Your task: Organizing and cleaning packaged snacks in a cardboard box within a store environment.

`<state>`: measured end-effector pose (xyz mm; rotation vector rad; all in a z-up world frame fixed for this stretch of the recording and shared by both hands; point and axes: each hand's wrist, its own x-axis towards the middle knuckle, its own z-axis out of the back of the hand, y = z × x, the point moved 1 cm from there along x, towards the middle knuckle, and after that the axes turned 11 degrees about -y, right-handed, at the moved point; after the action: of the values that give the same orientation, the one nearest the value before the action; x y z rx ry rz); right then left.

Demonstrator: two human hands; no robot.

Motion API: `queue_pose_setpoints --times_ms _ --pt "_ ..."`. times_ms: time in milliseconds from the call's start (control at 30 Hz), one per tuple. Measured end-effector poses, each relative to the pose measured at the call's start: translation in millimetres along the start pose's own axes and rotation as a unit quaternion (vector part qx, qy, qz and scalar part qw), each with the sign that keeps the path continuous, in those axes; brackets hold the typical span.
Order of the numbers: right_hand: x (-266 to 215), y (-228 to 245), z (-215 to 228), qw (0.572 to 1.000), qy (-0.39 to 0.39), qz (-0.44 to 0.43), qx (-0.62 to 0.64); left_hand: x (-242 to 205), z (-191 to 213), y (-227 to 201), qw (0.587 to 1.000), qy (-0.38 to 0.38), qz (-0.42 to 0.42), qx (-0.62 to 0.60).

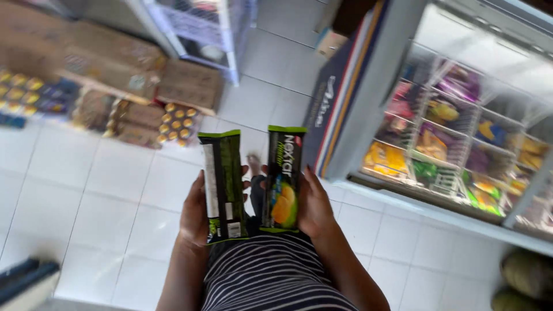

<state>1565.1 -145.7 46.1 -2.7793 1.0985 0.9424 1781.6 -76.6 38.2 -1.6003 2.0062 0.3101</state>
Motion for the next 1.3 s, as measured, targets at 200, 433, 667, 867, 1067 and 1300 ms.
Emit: queue_pose_setpoints --times_ms 200,433,667,867,1067,1300 --pt "41.6 88.3 17.5 0.988 -0.118 0.096 -0.034 118.1 -78.2 -20.3 0.984 -0.096 0.074 0.131" --pt "83.6 180.5 -21.9 0.955 -0.195 0.213 0.068 261.8 -168.3 -39.0 0.964 -0.011 0.182 0.193" --pt "149.1 258.7 -37.6 0.916 -0.233 0.307 0.109 415.7 -260.6 -60.7 0.905 0.066 0.307 0.286" --pt "182.8 322.4 -73.3 0.895 -0.224 0.353 0.156 528.2 -329.8 -72.4 0.878 0.146 0.392 0.234" --pt "213.2 407.2 -97.5 0.893 -0.148 0.385 0.179 662.5 -383.7 -56.0 0.824 0.116 0.508 0.223" --pt "276.3 506.0 -68.3 0.867 -0.054 0.394 0.301 776.1 -440.0 -45.6 0.796 0.103 0.552 0.225"
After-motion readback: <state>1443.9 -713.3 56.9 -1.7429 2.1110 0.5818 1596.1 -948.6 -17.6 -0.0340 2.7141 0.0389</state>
